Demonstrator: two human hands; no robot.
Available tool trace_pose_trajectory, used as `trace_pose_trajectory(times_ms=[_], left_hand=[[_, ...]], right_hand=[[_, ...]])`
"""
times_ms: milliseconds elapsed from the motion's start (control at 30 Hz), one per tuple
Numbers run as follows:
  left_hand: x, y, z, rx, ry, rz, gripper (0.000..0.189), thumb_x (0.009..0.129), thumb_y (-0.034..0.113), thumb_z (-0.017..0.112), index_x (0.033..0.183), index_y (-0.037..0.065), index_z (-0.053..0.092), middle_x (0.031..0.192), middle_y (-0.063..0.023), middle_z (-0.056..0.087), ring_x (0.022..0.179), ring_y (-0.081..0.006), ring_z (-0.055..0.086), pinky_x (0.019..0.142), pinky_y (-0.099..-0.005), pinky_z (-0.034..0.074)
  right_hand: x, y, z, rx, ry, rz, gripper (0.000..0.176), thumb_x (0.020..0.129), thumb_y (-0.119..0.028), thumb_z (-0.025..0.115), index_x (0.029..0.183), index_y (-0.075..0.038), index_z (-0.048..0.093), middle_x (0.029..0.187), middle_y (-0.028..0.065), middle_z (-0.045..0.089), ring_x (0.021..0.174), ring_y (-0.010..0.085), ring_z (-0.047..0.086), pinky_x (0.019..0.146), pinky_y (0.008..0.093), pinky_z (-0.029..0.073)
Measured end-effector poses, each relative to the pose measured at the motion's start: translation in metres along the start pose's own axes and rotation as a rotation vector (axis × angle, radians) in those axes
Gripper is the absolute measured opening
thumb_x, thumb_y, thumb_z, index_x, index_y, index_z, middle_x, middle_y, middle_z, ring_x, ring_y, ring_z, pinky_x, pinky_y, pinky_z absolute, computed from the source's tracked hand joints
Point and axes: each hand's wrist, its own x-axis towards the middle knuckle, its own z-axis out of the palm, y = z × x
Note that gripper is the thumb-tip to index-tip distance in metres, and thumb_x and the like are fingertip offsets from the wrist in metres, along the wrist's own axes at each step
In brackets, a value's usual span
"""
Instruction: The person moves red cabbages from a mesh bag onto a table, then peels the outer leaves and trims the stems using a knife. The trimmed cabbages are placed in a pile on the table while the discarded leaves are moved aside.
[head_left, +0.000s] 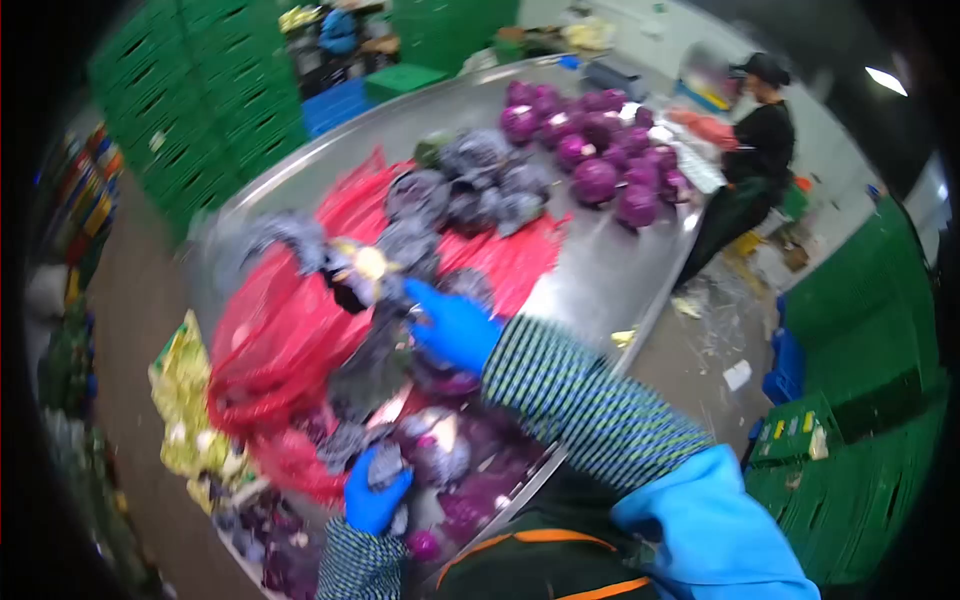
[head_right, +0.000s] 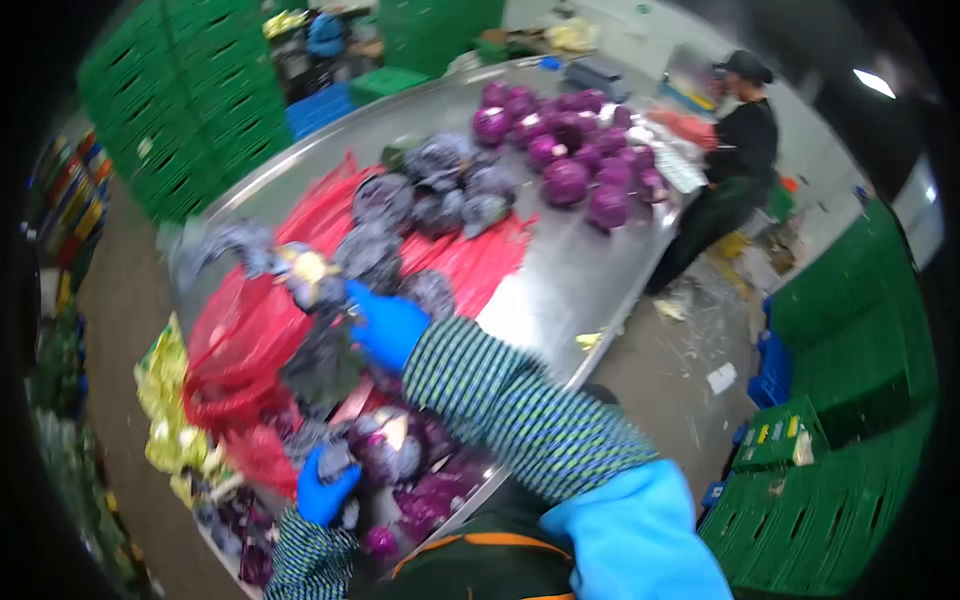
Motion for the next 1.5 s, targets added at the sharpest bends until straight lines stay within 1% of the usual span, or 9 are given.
trace_pose_trajectory(times_ms=[167,300,500,567,767,1033,1300,1433,1500], left_hand=[[0.022,0.059,-0.078,1.242,0.836,0.580,0.065,0.074,0.008,0.070,0.131,0.001,0.041,0.125,-0.0162,0.049,0.116,-0.0268,0.046,0.097,-0.0359,0.039],[0.019,0.013,-0.027,0.361,0.192,0.218,0.054,0.074,0.021,0.074,0.120,0.002,0.051,0.116,-0.0180,0.054,0.109,-0.0299,0.051,0.093,-0.0388,0.041],[0.013,-0.028,0.022,0.456,-0.149,0.254,0.096,0.067,0.026,0.079,0.141,0.003,0.023,0.145,-0.0228,0.021,0.135,-0.0332,0.022,0.109,-0.0408,0.022],[0.006,-0.034,0.021,0.467,-0.170,0.347,0.096,0.066,0.024,0.079,0.142,0.005,0.023,0.146,-0.0217,0.018,0.135,-0.0332,0.021,0.109,-0.0404,0.022],[-0.002,-0.055,0.082,0.494,0.529,0.332,0.107,0.057,0.028,0.086,0.140,0.006,0.023,0.143,-0.0238,0.017,0.133,-0.0391,0.019,0.108,-0.0484,0.021],[0.016,-0.039,0.063,0.605,0.346,0.313,0.101,0.053,0.028,0.087,0.135,0.005,0.034,0.137,-0.0210,0.031,0.126,-0.0359,0.032,0.103,-0.0454,0.030],[0.011,-0.057,0.047,0.496,0.301,0.382,0.099,0.052,0.030,0.088,0.132,0.005,0.035,0.135,-0.0203,0.033,0.126,-0.0354,0.032,0.105,-0.0461,0.027],[0.015,-0.058,0.033,-0.068,0.177,0.236,0.102,0.059,0.007,0.082,0.140,0.006,0.020,0.134,-0.0178,0.036,0.117,-0.0294,0.045,0.100,-0.0423,0.038],[0.017,-0.068,0.035,-0.354,0.166,0.181,0.097,0.063,0.008,0.079,0.141,0.006,0.021,0.136,-0.0159,0.034,0.123,-0.0285,0.039,0.103,-0.0410,0.035]], right_hand=[[-0.035,0.025,-0.014,0.137,-0.018,0.051,0.033,0.079,-0.025,0.064,0.105,-0.006,0.060,0.079,0.0125,0.063,0.072,0.0171,0.062,0.066,0.0320,0.049],[-0.104,0.046,0.023,0.520,-0.108,0.397,0.033,0.088,-0.018,0.060,0.118,-0.007,0.054,0.082,0.0007,0.058,0.074,0.0068,0.053,0.068,0.0227,0.046],[-0.157,0.052,0.081,0.495,0.036,0.464,0.042,0.088,-0.014,0.058,0.128,-0.005,0.048,0.093,0.0050,0.059,0.085,0.0108,0.055,0.081,0.0261,0.044],[-0.148,0.059,0.076,0.133,0.149,-0.015,0.041,0.088,-0.013,0.057,0.128,-0.005,0.048,0.109,0.0134,0.057,0.101,0.0213,0.055,0.090,0.0311,0.042],[-0.157,0.065,0.102,0.463,-0.088,0.219,0.039,0.091,-0.014,0.054,0.129,-0.006,0.048,0.121,0.0139,0.053,0.110,0.0210,0.053,0.093,0.0319,0.040],[-0.100,0.034,0.081,-0.222,-0.308,0.118,0.042,0.092,-0.034,0.047,0.133,-0.024,0.045,0.083,0.0151,0.052,0.081,0.0301,0.060,0.069,0.0379,0.049],[-0.082,0.178,0.139,-0.050,-0.213,-0.046,0.037,0.082,-0.017,0.052,0.115,-0.002,0.056,0.102,0.0210,0.062,0.093,0.0343,0.060,0.082,0.0380,0.048],[-0.093,0.064,0.112,0.853,-0.127,0.450,0.054,0.089,-0.032,0.058,0.129,0.001,0.042,0.120,0.0178,0.054,0.112,0.0262,0.052,0.097,0.0344,0.039],[-0.106,0.053,0.116,0.335,0.002,0.086,0.062,0.082,-0.034,0.066,0.128,0.002,0.043,0.123,0.0187,0.050,0.108,0.0255,0.053,0.089,0.0342,0.043]])
